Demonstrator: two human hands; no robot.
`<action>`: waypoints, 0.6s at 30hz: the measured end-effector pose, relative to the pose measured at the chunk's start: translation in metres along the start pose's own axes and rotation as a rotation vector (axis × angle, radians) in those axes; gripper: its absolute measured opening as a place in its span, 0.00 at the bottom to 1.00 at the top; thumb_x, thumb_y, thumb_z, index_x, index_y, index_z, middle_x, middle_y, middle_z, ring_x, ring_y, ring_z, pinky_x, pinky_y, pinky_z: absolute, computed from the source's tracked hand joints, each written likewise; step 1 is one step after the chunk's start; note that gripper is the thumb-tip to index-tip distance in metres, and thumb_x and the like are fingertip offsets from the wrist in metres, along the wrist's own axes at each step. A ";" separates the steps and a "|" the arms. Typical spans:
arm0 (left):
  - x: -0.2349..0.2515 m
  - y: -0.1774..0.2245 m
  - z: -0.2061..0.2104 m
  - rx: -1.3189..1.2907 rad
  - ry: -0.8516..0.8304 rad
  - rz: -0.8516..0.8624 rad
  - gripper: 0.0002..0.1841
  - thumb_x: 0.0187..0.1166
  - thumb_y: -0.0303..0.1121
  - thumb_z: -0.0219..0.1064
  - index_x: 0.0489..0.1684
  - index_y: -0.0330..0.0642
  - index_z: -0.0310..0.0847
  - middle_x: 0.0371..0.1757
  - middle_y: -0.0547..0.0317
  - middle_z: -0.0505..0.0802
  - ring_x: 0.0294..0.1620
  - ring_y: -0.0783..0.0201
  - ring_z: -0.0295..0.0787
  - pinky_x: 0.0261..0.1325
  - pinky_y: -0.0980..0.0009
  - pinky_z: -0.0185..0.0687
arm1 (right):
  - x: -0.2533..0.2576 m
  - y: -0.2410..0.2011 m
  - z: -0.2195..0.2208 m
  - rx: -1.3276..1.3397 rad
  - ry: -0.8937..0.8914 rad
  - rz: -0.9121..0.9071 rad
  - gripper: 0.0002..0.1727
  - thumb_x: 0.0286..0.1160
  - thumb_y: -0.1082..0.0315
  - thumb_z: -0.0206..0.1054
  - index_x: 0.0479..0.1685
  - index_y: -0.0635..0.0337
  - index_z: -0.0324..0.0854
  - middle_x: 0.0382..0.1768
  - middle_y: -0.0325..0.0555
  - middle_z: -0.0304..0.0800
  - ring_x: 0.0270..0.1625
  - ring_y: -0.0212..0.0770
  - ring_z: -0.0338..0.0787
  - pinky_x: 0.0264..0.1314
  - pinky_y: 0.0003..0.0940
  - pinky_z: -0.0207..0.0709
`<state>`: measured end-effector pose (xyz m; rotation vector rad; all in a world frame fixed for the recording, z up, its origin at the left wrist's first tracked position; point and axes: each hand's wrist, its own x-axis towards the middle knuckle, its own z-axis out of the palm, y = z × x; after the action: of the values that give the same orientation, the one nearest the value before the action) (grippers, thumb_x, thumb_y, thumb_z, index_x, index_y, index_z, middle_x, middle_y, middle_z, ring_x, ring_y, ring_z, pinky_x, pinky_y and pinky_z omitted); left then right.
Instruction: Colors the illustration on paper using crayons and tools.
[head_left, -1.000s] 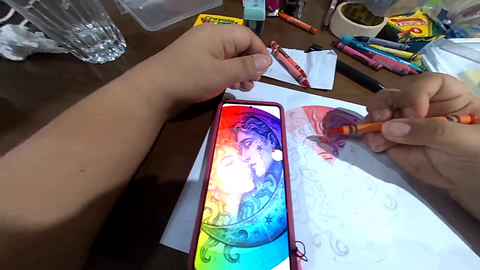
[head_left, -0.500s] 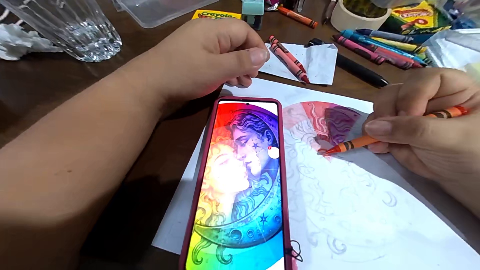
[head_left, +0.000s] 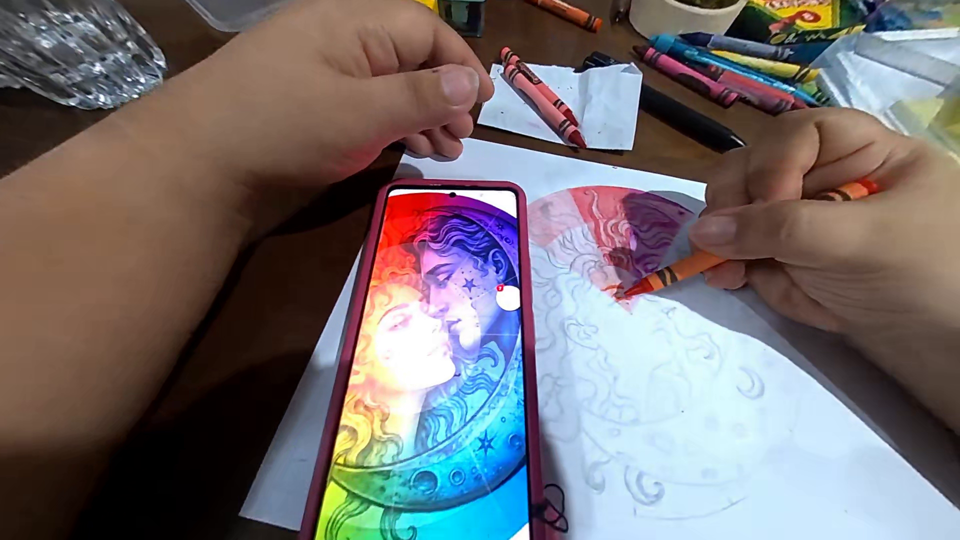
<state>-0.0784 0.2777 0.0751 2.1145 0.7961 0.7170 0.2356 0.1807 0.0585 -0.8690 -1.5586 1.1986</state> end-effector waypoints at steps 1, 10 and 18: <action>0.000 -0.001 0.000 0.000 0.000 0.005 0.12 0.88 0.42 0.55 0.53 0.52 0.84 0.45 0.78 0.92 0.49 0.78 0.91 0.55 0.76 0.90 | 0.000 0.000 0.000 0.003 -0.003 0.000 0.18 0.61 0.80 0.75 0.24 0.45 0.74 0.22 0.27 0.84 0.20 0.22 0.85 0.22 0.18 0.87; 0.001 -0.002 0.000 -0.016 -0.005 0.023 0.12 0.89 0.40 0.53 0.53 0.52 0.84 0.42 0.80 0.92 0.47 0.79 0.91 0.54 0.77 0.90 | 0.000 0.000 0.000 -0.013 0.000 0.009 0.18 0.60 0.80 0.76 0.24 0.45 0.74 0.22 0.27 0.84 0.20 0.23 0.85 0.23 0.19 0.87; 0.001 -0.001 0.000 -0.004 0.001 0.014 0.13 0.89 0.40 0.52 0.53 0.51 0.84 0.41 0.81 0.92 0.46 0.80 0.91 0.53 0.78 0.90 | 0.002 0.000 -0.001 -0.008 -0.010 0.006 0.19 0.61 0.80 0.76 0.24 0.44 0.73 0.21 0.27 0.83 0.20 0.22 0.85 0.23 0.18 0.86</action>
<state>-0.0779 0.2790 0.0740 2.1185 0.7809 0.7263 0.2361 0.1824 0.0589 -0.8754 -1.5708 1.2030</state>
